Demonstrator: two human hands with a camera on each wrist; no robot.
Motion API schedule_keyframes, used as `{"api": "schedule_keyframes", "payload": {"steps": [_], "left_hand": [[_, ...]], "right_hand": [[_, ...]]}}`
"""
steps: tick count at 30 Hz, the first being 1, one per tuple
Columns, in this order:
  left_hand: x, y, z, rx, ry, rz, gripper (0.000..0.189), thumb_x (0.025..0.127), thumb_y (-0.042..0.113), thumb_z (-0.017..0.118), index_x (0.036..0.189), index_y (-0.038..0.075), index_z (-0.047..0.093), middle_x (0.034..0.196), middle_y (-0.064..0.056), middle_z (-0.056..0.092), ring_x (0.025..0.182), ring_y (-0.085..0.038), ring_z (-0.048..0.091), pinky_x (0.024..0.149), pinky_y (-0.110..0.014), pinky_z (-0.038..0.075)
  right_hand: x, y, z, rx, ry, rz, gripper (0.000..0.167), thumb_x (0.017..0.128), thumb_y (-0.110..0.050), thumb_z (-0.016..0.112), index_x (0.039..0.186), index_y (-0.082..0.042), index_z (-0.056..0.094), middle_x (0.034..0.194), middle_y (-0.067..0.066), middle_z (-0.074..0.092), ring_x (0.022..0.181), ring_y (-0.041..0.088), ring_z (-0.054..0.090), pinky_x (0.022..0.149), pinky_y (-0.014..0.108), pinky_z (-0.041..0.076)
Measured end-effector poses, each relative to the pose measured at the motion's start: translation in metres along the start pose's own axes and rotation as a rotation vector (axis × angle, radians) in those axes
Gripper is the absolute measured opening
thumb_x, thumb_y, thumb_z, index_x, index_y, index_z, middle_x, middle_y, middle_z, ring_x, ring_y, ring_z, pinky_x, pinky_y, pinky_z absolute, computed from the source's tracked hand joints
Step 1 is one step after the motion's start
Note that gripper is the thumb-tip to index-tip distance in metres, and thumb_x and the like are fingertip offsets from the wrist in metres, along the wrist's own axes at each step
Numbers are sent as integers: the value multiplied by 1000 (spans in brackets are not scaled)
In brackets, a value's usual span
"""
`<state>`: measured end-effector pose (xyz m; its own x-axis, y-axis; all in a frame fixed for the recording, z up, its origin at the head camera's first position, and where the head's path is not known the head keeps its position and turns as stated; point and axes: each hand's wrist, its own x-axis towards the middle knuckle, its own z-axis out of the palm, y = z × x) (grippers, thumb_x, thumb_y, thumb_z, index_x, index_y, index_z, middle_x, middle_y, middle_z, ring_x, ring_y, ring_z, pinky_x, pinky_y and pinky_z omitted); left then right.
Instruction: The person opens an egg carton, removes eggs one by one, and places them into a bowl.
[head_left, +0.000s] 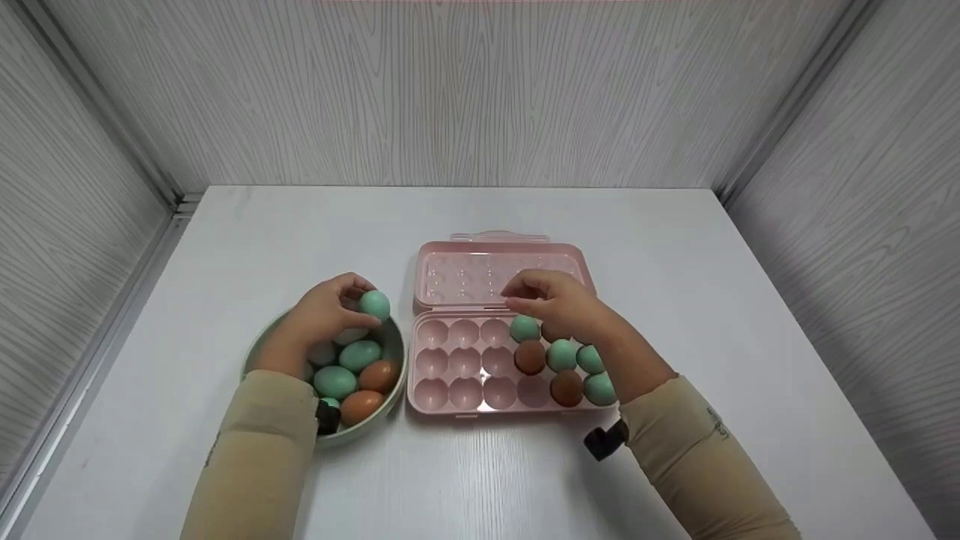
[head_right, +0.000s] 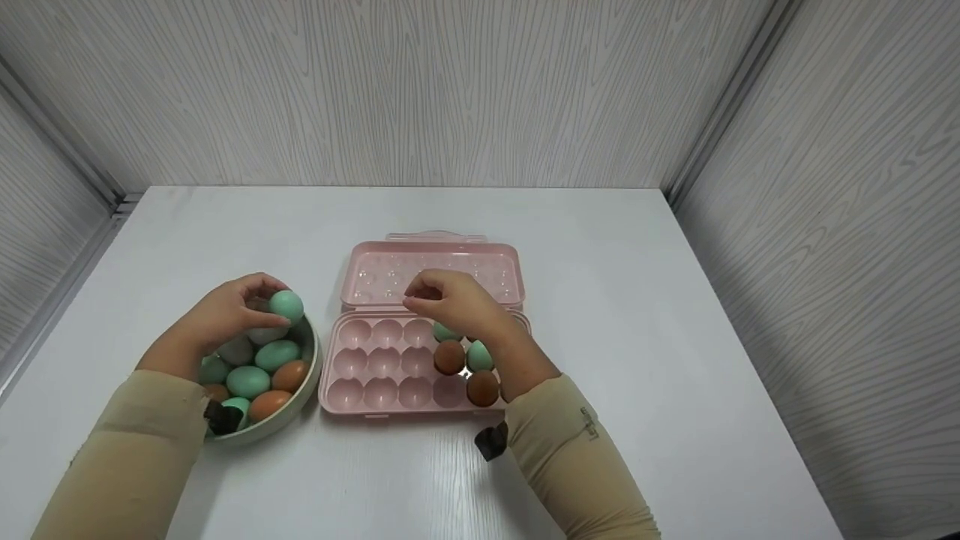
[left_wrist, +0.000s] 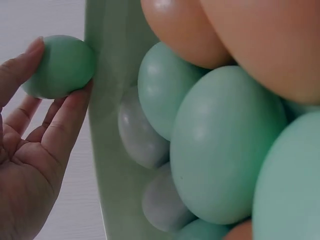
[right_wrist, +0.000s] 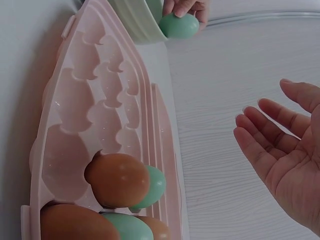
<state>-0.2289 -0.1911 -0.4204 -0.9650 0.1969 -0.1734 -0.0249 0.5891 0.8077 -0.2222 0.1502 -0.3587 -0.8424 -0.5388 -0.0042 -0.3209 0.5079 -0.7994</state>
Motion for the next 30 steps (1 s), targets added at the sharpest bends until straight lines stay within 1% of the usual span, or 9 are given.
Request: {"api": "schedule_keyframes", "payload": {"steps": [2,4,8,12,14,20,23,27,30], "left_hand": [[-1,-1,-1,0,9,2,47,76,21,74,116,10,53,119,-12,53,110,-28,51,94,-45,39],[-2,-2,-2,-4,12,4,47,76,19,74,117,9,53,117,-12,54,109,-28,51,94,-44,39],[-4,-5,-2,-19,13,3,48,76,19,74,117,6,53,116,-13,55,108,-28,52,94,-43,40],[-4,-10,-1,-25,15,-11,47,77,19,74,115,5,52,115,-13,55,105,-27,53,91,-41,41],[-4,-13,-1,-27,13,-16,46,77,19,74,114,4,52,113,-13,55,103,-26,53,89,-39,43],[-4,-17,1,-45,6,-30,45,76,18,75,111,2,50,110,-14,57,97,-24,55,82,-34,47],[-3,-18,2,-20,14,-27,44,76,18,75,110,3,51,109,-13,57,97,-24,54,84,-35,45],[-3,-18,3,42,25,-16,43,75,18,75,108,4,52,108,-13,57,97,-25,52,85,-38,42],[-3,-18,4,79,30,-12,42,74,19,75,106,4,52,106,-13,56,96,-25,51,83,-38,41]], "right_hand": [[-4,-10,-1,7,-4,7,16,90,-18,58,103,-9,63,94,4,60,89,19,53,81,33,45],[-5,-12,-2,11,-9,7,16,90,-18,58,103,-9,63,94,5,60,88,19,53,80,32,45],[-6,-14,-4,18,-12,8,17,90,-18,58,103,-8,63,93,5,60,87,20,53,79,31,45],[-4,-13,-3,11,-12,7,17,90,-17,58,103,-8,63,93,6,60,87,19,53,79,31,45],[-2,-11,-2,8,-11,8,16,90,-17,58,103,-8,63,92,5,60,87,19,54,79,30,45],[9,16,2,5,-3,11,17,89,-23,60,102,-13,64,93,3,60,87,19,54,79,33,46],[12,24,3,3,-2,16,18,88,-29,61,102,-17,64,93,1,60,88,17,54,80,32,45],[12,25,3,12,-7,13,17,88,-32,61,100,-20,64,93,-1,61,88,16,54,81,33,45],[12,25,3,8,-9,5,16,88,-33,61,99,-22,65,93,-2,61,87,16,55,80,33,46]]}}
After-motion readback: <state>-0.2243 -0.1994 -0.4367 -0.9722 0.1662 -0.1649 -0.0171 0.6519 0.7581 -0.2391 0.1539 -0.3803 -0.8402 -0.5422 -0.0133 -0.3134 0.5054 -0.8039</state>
